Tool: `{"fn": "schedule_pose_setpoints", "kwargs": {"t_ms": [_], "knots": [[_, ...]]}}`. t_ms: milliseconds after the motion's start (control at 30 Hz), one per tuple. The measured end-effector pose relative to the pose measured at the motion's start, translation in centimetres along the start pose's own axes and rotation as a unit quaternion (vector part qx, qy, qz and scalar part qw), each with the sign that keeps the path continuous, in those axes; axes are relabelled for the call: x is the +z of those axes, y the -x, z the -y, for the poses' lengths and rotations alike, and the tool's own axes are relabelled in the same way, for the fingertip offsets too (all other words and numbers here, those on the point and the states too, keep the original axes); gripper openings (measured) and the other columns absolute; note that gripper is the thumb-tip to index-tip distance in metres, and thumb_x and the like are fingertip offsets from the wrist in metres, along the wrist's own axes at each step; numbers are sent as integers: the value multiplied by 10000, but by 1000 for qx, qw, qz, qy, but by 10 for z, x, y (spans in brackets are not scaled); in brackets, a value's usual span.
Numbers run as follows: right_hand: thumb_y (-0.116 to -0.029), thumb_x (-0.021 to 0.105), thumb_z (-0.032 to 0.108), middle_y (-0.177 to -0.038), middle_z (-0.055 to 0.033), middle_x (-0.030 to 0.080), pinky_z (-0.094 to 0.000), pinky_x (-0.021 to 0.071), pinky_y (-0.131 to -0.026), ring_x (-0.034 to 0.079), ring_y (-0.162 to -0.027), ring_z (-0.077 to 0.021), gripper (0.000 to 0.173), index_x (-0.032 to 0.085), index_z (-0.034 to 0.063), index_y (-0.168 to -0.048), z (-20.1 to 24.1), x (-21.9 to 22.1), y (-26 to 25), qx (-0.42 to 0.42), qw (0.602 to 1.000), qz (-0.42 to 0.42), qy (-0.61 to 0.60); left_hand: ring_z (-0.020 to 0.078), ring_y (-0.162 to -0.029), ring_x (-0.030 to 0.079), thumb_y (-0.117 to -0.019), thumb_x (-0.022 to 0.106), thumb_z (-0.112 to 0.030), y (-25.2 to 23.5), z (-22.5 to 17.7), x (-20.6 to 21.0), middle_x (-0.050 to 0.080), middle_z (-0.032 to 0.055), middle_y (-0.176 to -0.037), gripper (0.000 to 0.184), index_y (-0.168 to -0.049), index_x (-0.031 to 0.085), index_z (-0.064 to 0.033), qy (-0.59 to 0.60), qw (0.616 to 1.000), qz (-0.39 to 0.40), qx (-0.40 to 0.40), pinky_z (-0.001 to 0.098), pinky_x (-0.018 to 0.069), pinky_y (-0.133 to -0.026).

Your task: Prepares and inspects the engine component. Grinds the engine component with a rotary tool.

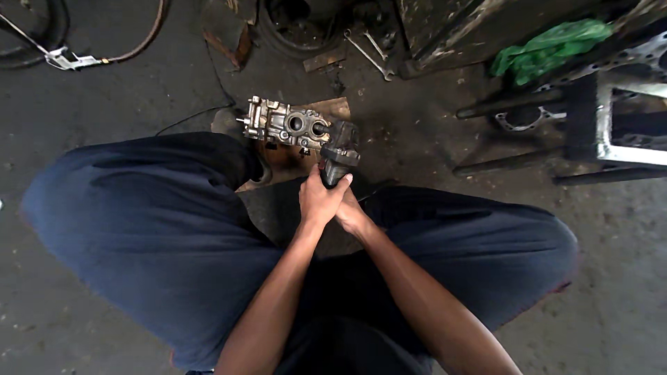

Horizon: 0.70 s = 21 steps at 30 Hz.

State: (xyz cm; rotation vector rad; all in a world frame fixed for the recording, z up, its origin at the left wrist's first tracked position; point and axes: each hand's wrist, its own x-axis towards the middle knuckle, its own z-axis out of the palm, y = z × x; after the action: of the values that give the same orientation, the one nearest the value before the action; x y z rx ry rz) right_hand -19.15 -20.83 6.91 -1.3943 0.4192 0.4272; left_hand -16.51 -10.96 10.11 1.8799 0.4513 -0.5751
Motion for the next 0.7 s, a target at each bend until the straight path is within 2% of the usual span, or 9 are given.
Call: {"fn": "schedule_pose_setpoints", "kwargs": {"t_ms": [367,700], "knots": [[-923,692,34,-1138,-101,696,-322,565,-957,671,-1066,-134,389,589,23,-1297,-14,-4,-23,25,998,25,45,286,-1066,695,-871,791,-497,-23,12,1,721,132,-1131,637,-1355,609,-125,19,1000,5,-13,567,554,-925],[-920,690,26,-1131,-82,697,-301,562,-952,666,-1058,-105,385,593,31,-1293,-17,-4,-30,37,998,36,47,296,-1083,689,-864,795,-516,-30,17,0,716,145,-1148,663,-1364,608,-124,12,1000,3,-18,572,547,-940]]}}
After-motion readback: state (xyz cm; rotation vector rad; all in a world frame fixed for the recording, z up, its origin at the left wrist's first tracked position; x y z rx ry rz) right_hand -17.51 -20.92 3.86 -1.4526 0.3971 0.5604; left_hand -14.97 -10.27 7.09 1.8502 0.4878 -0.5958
